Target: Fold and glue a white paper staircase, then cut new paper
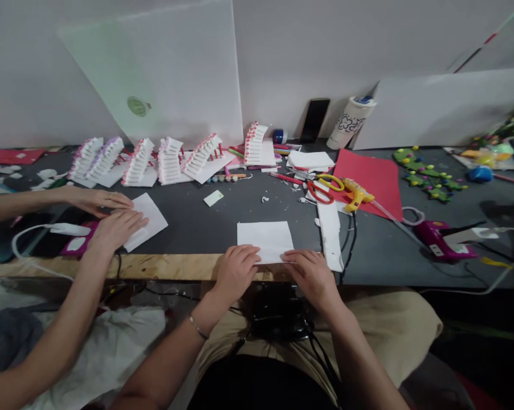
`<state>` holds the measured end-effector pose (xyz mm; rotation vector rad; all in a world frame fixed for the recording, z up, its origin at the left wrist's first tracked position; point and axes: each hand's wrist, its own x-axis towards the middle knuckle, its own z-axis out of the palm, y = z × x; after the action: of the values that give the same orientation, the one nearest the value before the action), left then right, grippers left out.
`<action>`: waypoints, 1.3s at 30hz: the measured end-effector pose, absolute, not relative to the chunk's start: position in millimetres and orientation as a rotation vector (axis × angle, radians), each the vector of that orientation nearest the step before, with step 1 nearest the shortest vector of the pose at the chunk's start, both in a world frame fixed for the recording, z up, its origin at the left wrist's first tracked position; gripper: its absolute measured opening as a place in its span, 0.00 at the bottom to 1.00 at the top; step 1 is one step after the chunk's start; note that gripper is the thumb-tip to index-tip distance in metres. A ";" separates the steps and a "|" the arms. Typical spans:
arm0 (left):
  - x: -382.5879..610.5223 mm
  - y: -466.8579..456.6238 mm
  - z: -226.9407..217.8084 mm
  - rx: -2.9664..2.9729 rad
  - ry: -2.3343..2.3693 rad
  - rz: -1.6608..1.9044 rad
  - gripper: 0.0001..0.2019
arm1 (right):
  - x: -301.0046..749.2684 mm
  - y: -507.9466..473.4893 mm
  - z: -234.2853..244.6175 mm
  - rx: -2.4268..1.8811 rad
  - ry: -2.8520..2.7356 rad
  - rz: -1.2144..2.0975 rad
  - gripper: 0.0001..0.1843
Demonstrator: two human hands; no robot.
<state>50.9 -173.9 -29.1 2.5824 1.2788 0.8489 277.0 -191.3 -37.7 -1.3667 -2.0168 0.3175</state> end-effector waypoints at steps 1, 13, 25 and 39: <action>48.2 -172.4 -28.2 2.541 1.252 0.835 0.09 | 278.1 -190.6 -37.0 -1.369 -2.020 0.342 0.10; 42.6 -104.3 12.5 2.011 1.506 0.606 0.10 | 362.6 -39.3 30.1 -2.059 -2.043 0.183 0.18; 48.7 -97.8 22.5 2.373 1.474 -0.132 0.09 | 366.3 48.8 18.5 -2.357 -2.275 0.242 0.27; 29.8 -106.6 16.6 1.561 1.520 0.900 0.10 | 341.8 32.9 56.1 -2.106 -2.072 0.094 0.23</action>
<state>29.8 -106.6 16.6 1.5613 1.5198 0.8999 341.8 32.9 56.1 -2.1060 -2.0719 0.0938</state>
